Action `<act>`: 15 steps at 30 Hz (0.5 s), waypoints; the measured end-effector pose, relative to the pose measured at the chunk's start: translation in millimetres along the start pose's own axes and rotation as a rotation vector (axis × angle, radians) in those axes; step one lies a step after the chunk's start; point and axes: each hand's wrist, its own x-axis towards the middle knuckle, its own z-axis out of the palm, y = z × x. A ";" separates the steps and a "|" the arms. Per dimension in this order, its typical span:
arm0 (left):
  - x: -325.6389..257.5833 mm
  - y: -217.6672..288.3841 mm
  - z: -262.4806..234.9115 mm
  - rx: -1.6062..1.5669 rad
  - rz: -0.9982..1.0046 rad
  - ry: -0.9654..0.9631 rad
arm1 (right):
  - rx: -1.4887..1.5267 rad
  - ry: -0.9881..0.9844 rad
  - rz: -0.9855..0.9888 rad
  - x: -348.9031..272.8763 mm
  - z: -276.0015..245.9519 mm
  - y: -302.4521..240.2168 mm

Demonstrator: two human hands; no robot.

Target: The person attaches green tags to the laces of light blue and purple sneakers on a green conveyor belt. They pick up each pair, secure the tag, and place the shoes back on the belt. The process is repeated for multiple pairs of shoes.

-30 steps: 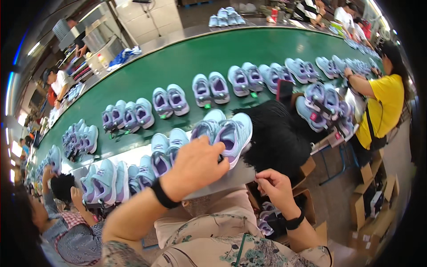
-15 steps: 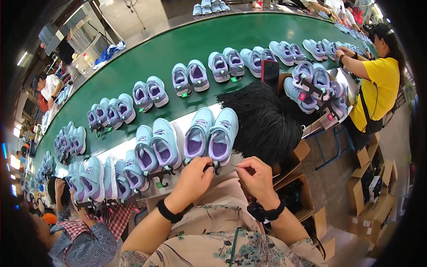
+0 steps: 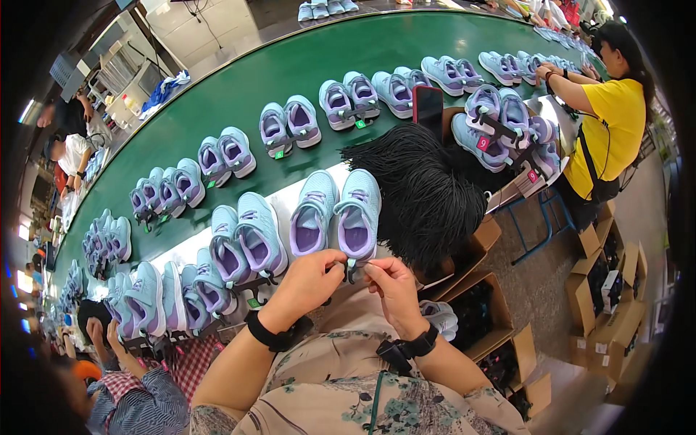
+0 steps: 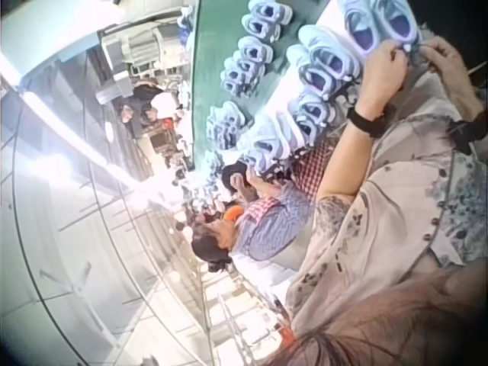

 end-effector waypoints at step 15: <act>0.3 7.7 0.7 -0.109 -0.135 -0.049 | -0.021 -0.030 0.003 4.1 7.1 9.2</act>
